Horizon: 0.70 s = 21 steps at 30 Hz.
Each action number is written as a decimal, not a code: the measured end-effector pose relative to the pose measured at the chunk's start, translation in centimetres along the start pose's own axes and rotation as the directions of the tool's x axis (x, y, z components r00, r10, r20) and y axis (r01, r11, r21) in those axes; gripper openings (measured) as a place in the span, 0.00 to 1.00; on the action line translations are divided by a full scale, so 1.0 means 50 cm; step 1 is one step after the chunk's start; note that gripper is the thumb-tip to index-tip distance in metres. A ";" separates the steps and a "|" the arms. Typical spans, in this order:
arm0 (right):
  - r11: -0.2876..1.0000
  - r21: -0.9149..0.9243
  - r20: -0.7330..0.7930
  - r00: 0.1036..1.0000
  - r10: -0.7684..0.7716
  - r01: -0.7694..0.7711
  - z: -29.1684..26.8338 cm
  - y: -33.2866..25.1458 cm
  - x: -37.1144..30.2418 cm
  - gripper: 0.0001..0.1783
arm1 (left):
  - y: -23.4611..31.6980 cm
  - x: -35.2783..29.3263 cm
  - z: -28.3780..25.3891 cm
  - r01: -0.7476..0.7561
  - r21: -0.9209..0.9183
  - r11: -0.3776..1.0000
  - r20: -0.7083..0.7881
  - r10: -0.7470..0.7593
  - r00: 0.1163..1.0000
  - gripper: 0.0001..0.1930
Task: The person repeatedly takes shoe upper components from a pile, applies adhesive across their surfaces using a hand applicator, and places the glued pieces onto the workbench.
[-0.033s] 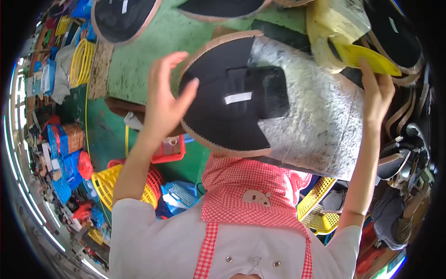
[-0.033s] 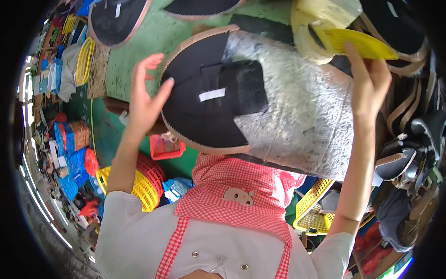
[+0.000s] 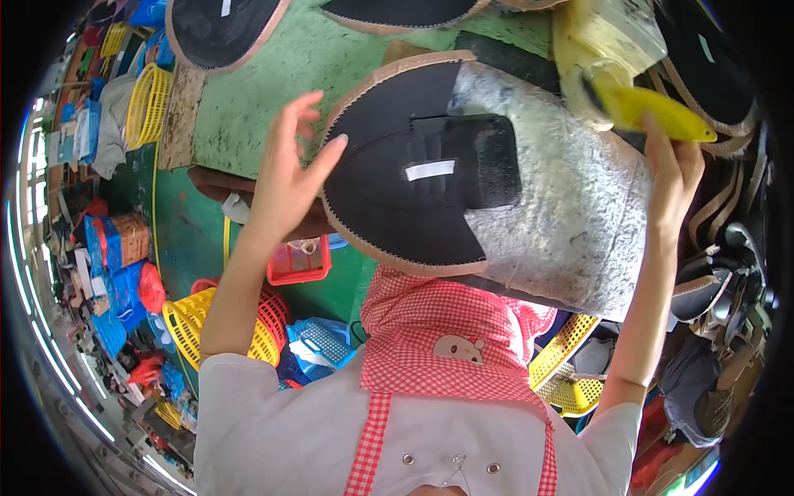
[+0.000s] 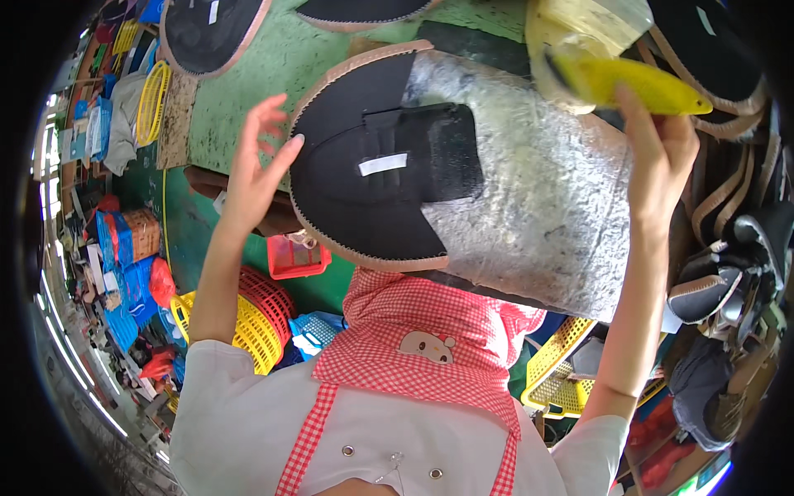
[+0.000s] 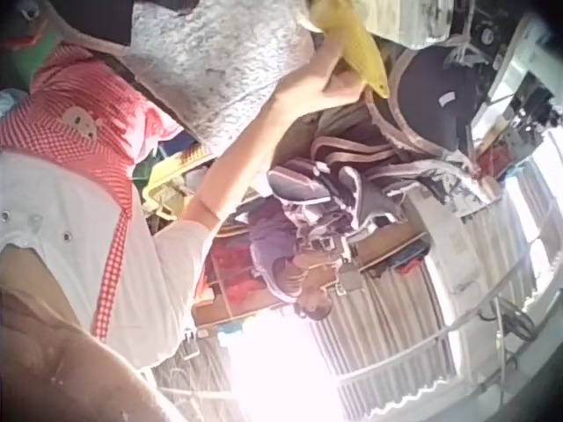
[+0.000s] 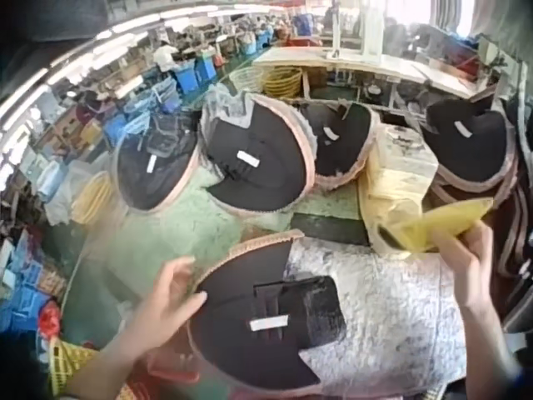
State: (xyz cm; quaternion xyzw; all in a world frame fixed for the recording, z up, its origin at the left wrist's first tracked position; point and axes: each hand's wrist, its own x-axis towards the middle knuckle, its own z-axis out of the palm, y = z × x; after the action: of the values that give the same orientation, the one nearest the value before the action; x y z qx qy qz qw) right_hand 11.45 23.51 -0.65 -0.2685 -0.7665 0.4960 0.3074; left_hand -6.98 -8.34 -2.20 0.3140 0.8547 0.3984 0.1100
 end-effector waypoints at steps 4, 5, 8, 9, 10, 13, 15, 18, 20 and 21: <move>0.998 -0.069 0.529 0.848 0.033 0.004 0.055 0.005 -0.062 0.11 | -0.061 -0.016 -0.038 0.411 -0.335 0.848 0.417 -0.257 0.872 0.15; 0.994 -0.085 0.505 0.863 -0.020 0.073 0.065 -0.006 -0.069 0.11 | -0.073 -0.018 -0.037 0.411 -0.323 0.853 0.388 -0.276 0.879 0.15; 0.980 -0.079 0.654 0.752 -0.088 0.184 0.063 -0.057 -0.064 0.10 | -0.094 -0.017 -0.040 0.415 -0.408 0.813 0.409 -0.244 0.880 0.11; 0.974 -0.009 0.786 0.604 -0.133 0.227 0.055 -0.072 -0.059 0.10 | -0.097 -0.014 -0.040 0.466 -0.359 0.809 0.420 -0.307 0.854 0.11; 0.969 -0.019 0.666 0.726 -0.171 0.246 0.040 -0.084 -0.049 0.09 | -0.099 -0.011 -0.042 0.477 -0.404 0.780 0.444 -0.289 0.848 0.11; 0.974 -0.204 -0.159 0.978 -0.134 0.100 0.001 -0.054 0.004 0.09 | -0.105 -0.003 -0.048 0.515 -0.514 0.686 0.464 -0.282 0.840 0.10; 0.713 -0.698 -0.090 0.981 -0.170 0.060 -0.021 -0.003 0.036 0.10 | -0.110 -0.001 -0.054 0.542 -0.546 0.639 0.501 -0.269 0.822 0.12; 0.967 -0.253 -0.068 0.997 -0.025 0.007 -0.060 0.039 0.051 0.10 | -0.121 -0.007 -0.064 0.592 -0.567 0.572 0.532 -0.294 0.794 0.13; 0.991 -0.132 -0.260 0.965 -0.021 -0.014 -0.052 0.037 0.035 0.07 | -0.128 -0.013 -0.067 0.624 -0.576 0.529 0.550 -0.313 0.774 0.13; 0.989 -0.123 -0.263 0.957 -0.118 0.088 -0.037 0.026 0.025 0.06 | -0.132 -0.015 -0.069 0.630 -0.608 0.483 0.561 -0.300 0.772 0.13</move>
State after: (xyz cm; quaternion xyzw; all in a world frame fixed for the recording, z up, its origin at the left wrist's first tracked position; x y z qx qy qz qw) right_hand 12.11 25.99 -1.00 -0.3098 -0.7565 0.3952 0.4191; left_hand -10.87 -14.11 -4.94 0.0570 0.6130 0.6075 0.5020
